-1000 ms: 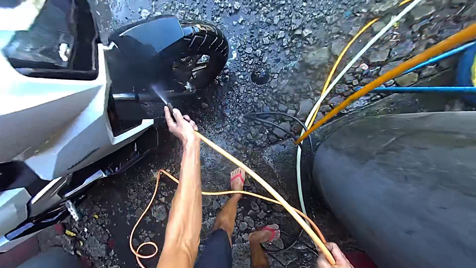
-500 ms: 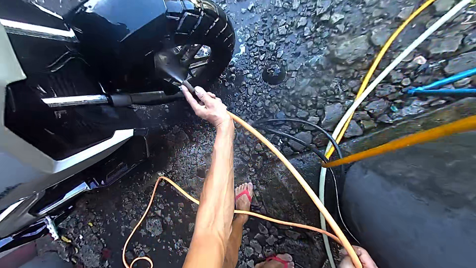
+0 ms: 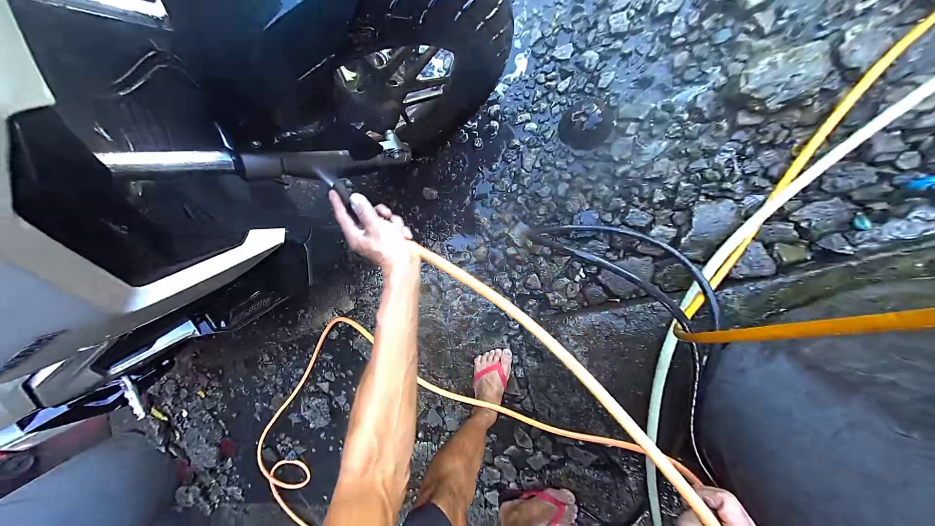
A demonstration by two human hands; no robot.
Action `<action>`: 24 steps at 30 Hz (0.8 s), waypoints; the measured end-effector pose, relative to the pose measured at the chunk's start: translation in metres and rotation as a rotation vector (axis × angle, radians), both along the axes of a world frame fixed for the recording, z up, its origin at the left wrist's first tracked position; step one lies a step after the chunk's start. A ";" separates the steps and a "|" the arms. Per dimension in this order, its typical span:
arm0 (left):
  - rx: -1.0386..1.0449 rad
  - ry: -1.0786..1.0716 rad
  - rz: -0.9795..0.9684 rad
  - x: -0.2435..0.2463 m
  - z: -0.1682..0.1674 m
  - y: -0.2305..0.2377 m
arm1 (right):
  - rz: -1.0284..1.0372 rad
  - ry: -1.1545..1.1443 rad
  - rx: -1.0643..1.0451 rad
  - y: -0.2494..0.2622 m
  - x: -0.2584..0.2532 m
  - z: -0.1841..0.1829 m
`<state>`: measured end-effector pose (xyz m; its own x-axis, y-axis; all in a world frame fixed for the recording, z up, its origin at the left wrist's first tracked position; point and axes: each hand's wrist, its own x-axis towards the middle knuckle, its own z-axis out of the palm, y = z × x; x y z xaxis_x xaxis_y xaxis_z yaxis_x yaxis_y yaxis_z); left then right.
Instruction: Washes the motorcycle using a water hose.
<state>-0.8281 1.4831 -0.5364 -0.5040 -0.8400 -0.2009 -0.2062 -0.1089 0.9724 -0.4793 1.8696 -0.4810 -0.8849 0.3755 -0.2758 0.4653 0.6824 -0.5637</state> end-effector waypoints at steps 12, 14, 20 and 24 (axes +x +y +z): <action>-0.061 -0.015 -0.010 0.058 -0.047 -0.080 | 0.157 0.008 -0.004 -0.025 -0.002 -0.035; -0.102 0.048 -0.050 0.058 -0.067 -0.088 | 0.204 0.046 -0.002 -0.028 -0.013 -0.049; -0.292 0.229 -0.161 0.040 -0.122 -0.124 | 0.474 0.174 -0.092 -0.051 -0.065 -0.117; -0.363 0.219 -0.205 0.017 -0.128 -0.147 | 0.634 0.236 -0.043 -0.087 -0.107 -0.168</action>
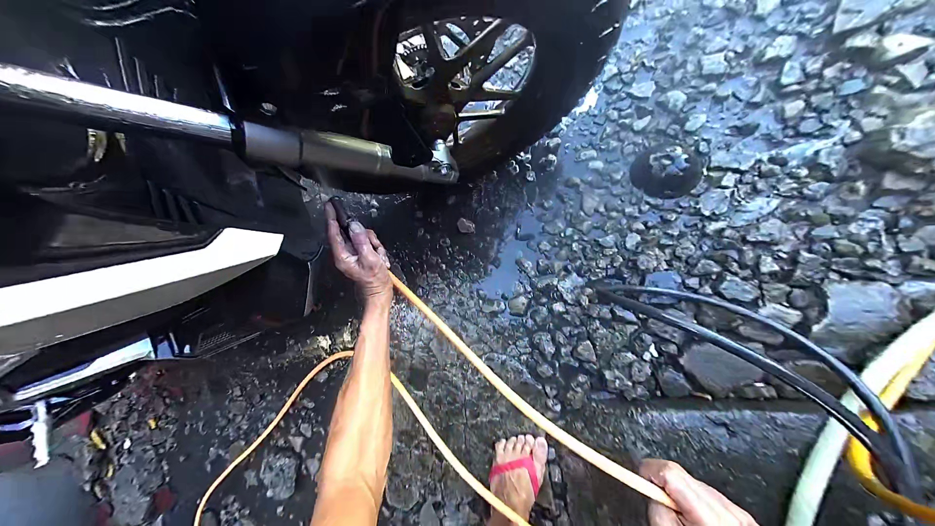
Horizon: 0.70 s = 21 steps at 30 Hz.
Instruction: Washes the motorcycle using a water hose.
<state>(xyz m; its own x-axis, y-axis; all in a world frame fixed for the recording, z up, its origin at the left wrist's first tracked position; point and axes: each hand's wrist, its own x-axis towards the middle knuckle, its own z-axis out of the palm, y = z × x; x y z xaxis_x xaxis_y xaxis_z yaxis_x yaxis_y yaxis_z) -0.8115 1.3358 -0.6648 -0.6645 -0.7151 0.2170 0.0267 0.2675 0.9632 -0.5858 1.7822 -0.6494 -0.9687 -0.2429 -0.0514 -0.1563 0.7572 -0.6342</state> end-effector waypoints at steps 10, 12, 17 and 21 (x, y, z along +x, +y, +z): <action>-0.009 -0.312 0.138 -0.043 0.020 -0.027 | 0.233 0.195 -0.063 -0.064 -0.073 -0.058; -0.115 0.143 0.118 -0.047 -0.027 -0.053 | 0.249 0.217 -0.069 -0.064 -0.083 -0.057; 0.051 -0.238 0.149 -0.047 0.008 -0.036 | 0.330 0.178 -0.072 -0.066 -0.083 -0.051; -0.191 0.397 -0.019 -0.069 -0.046 -0.072 | 0.378 0.215 -0.098 -0.072 -0.088 -0.053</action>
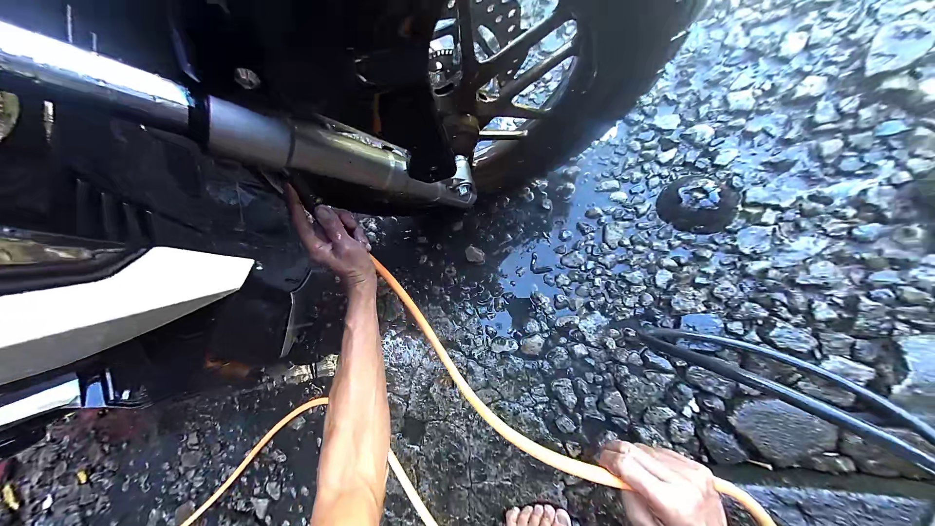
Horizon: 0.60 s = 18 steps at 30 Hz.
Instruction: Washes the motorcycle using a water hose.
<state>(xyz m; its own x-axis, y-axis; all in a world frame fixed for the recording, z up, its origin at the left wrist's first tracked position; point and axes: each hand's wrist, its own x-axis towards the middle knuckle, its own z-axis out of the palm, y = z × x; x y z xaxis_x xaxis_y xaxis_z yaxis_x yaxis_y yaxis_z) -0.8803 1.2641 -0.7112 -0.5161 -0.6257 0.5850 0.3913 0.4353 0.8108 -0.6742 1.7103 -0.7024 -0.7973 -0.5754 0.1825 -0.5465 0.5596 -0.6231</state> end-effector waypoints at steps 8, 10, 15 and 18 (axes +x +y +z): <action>-0.116 -0.015 -0.126 -0.015 0.025 -0.002 | 0.061 0.096 -0.062 -0.029 -0.011 -0.006; -0.127 0.002 -0.137 -0.018 0.025 -0.007 | 0.074 0.113 -0.073 -0.033 -0.013 -0.006; -0.175 0.019 -0.171 -0.020 0.023 -0.002 | 0.096 0.139 -0.073 -0.034 -0.011 -0.006; -0.131 0.060 -0.138 -0.020 0.026 -0.007 | 0.100 0.156 -0.077 -0.032 -0.013 -0.003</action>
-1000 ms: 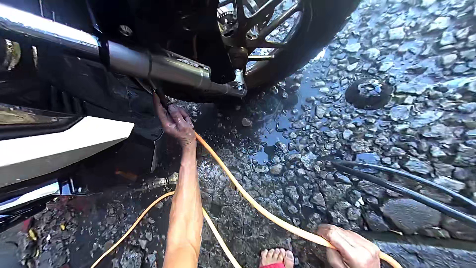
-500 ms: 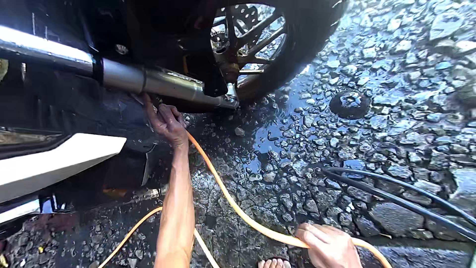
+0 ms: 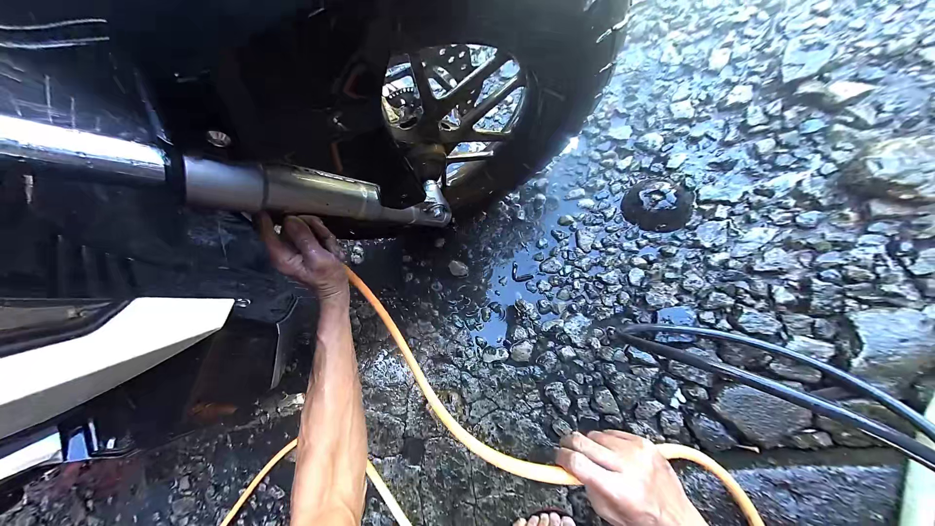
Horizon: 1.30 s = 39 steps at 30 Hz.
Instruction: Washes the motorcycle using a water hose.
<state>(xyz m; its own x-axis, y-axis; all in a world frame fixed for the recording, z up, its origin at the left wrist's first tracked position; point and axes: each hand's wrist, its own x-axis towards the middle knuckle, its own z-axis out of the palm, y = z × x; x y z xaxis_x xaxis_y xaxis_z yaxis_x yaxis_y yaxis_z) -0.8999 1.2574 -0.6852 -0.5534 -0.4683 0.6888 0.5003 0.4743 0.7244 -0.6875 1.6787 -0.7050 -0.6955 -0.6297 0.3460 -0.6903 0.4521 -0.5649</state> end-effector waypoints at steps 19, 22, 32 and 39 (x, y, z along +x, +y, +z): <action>0.050 -0.029 0.021 -0.003 0.007 0.020 | 0.051 0.029 -0.075 0.001 0.001 0.000; 0.067 -0.027 0.043 0.000 0.008 0.017 | 0.054 0.048 -0.088 0.004 0.002 0.002; 0.378 -0.355 0.056 0.078 0.026 0.050 | -0.199 0.036 -0.022 0.089 0.041 0.062; 0.541 -0.604 0.050 0.149 0.106 0.127 | -0.432 -0.208 0.092 0.171 0.140 0.158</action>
<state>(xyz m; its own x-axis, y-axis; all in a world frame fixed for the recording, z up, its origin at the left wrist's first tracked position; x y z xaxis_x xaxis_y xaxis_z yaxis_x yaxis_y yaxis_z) -0.7509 1.3845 -0.5792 -0.7267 -0.6850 -0.0513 -0.0634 -0.0076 0.9980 -0.5478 1.8502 -0.5467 -0.9484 -0.2901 0.1280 -0.3053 0.7267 -0.6153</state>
